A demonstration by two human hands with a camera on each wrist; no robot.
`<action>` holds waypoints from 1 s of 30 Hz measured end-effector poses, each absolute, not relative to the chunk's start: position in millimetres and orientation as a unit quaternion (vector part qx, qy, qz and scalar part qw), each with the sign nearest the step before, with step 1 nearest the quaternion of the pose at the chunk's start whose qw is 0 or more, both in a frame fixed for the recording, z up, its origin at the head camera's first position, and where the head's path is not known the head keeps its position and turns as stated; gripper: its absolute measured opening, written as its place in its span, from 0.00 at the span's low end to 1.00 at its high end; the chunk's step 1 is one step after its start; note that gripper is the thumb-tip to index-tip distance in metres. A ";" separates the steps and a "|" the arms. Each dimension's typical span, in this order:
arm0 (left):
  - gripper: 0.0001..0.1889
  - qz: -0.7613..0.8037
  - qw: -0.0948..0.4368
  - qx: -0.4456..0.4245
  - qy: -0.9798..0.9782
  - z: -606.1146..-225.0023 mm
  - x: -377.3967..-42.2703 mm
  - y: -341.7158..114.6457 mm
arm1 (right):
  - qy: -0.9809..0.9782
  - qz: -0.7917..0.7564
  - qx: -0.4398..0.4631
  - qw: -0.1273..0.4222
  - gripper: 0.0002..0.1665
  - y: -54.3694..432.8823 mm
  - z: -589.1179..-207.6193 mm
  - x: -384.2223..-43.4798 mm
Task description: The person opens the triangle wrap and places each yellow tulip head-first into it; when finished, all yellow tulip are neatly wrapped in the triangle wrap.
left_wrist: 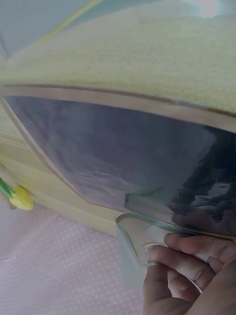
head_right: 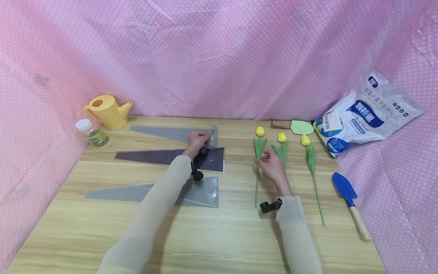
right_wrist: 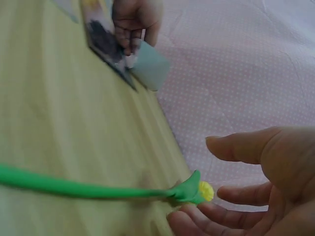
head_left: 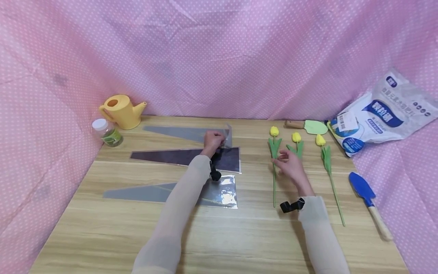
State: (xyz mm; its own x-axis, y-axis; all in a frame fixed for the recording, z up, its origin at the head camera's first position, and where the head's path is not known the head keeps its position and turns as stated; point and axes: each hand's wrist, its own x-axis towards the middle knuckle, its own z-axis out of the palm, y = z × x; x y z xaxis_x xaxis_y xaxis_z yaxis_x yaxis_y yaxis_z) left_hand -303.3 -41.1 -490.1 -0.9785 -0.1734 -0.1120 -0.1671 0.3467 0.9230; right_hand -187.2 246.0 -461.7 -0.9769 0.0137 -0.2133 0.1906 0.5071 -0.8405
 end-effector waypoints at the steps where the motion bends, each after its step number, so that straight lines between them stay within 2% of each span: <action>1: 0.07 -0.561 0.003 0.104 -0.822 -490.2 -303.0 -41.2 | 0.866 -0.487 0.060 0.096 0.41 246.2 -463.5 -185.6; 7: 0.08 -0.559 0.011 0.100 -0.823 -490.6 -302.0 -41.0 | 0.886 -0.443 0.072 0.118 0.43 246.0 -473.8 -176.3; 13: 0.08 -0.567 0.007 0.103 -0.817 -489.5 -300.1 -39.9 | 0.924 -0.372 0.042 0.082 0.17 240.2 -478.0 -166.4; 14: 0.08 -0.566 0.005 0.104 -0.818 -489.3 -299.9 -40.0 | 0.930 -0.358 0.035 0.077 0.15 239.3 -478.5 -164.9; 20: 0.08 -0.561 0.010 0.104 -0.821 -489.0 -299.8 -40.0 | 0.949 -0.311 0.007 0.060 0.19 234.9 -482.2 -162.7; 30: 0.07 -0.557 0.003 0.105 -0.824 -489.0 -298.9 -40.4 | 0.963 -0.265 0.017 0.048 0.13 224.1 -485.8 -164.0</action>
State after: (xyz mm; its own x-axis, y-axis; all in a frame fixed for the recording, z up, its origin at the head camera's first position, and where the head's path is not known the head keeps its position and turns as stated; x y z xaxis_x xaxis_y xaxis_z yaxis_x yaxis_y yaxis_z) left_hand -298.9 -40.4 -489.0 -0.9780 -0.1760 -0.1120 -0.1696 0.3576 0.9184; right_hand -164.0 224.1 -485.8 -0.9948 0.0064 -0.1019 0.0576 0.8595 -0.5078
